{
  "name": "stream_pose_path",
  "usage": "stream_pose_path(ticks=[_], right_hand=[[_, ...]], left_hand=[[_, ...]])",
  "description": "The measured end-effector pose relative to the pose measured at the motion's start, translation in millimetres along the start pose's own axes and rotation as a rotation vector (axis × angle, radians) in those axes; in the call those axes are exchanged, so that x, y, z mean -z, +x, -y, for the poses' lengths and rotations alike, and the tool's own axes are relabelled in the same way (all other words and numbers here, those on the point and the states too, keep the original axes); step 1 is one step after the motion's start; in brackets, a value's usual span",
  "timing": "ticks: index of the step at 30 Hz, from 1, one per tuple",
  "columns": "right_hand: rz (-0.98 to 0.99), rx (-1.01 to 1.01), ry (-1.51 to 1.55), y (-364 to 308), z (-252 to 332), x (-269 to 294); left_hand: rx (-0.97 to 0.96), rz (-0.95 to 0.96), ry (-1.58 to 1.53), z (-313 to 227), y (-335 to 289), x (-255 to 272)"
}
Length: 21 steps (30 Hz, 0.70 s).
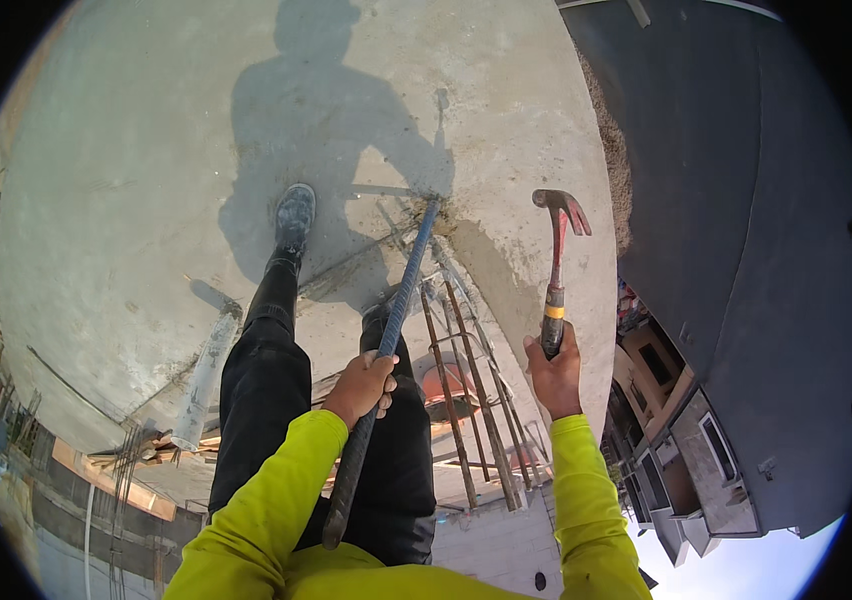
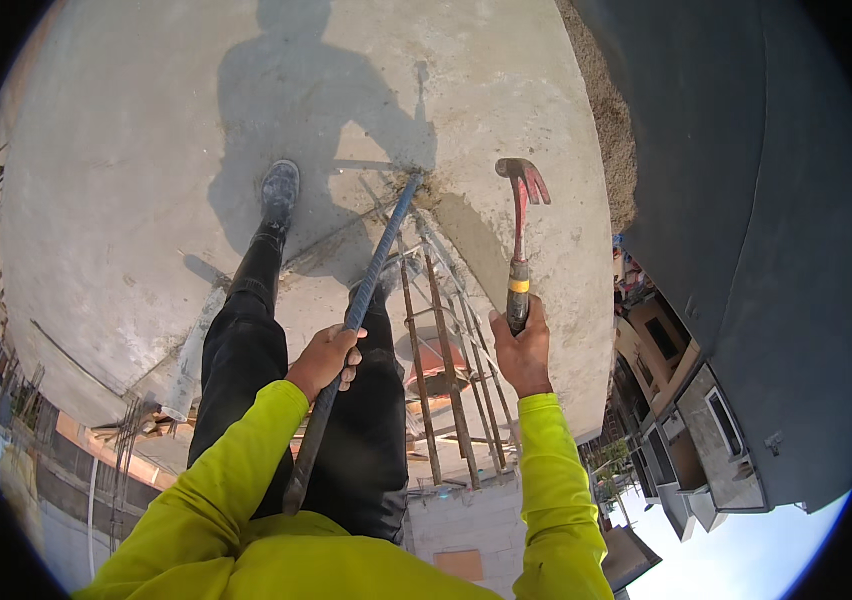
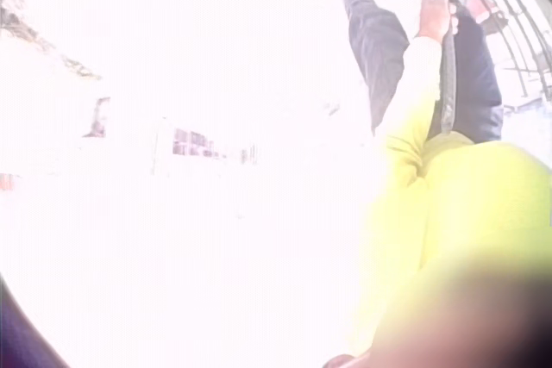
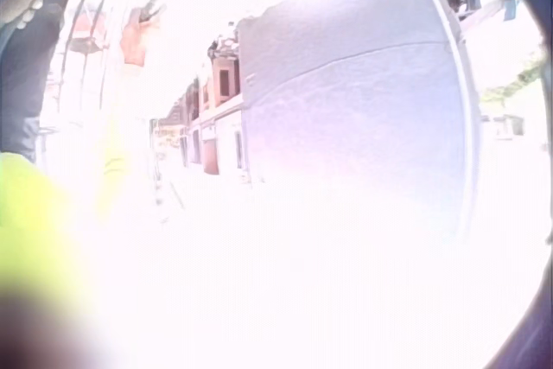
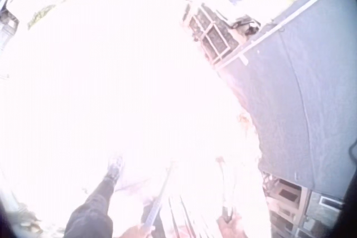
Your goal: The person uses a hammer and a metal rod to break and chip away at a concrete surface on a construction site. They repeatedly strike the concrete to loosen debris and remove sections of the slab.
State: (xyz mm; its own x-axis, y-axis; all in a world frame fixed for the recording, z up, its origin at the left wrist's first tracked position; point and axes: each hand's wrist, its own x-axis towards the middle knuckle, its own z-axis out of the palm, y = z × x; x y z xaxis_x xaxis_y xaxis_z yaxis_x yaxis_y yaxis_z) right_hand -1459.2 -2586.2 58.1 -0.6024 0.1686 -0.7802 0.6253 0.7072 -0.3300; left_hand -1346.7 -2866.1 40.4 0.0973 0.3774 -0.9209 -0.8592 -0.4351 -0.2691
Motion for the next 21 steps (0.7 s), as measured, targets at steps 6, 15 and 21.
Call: stream_pose_path(ticks=[6,15,21], right_hand=[[0.25,0.27,-0.466,133.3,-22.7,-55.9],[-0.127,0.64,0.43,207.1,63.9,-120.7],[0.424,-0.058,-0.533,210.7,-12.2,-111.9]], left_hand=[[-0.038,0.016,-0.057,73.2,34.0,-26.9],[-0.229,-0.096,0.013,115.9,58.1,-75.6],[-0.126,-0.022,-0.11,92.5,50.9,-69.1]])
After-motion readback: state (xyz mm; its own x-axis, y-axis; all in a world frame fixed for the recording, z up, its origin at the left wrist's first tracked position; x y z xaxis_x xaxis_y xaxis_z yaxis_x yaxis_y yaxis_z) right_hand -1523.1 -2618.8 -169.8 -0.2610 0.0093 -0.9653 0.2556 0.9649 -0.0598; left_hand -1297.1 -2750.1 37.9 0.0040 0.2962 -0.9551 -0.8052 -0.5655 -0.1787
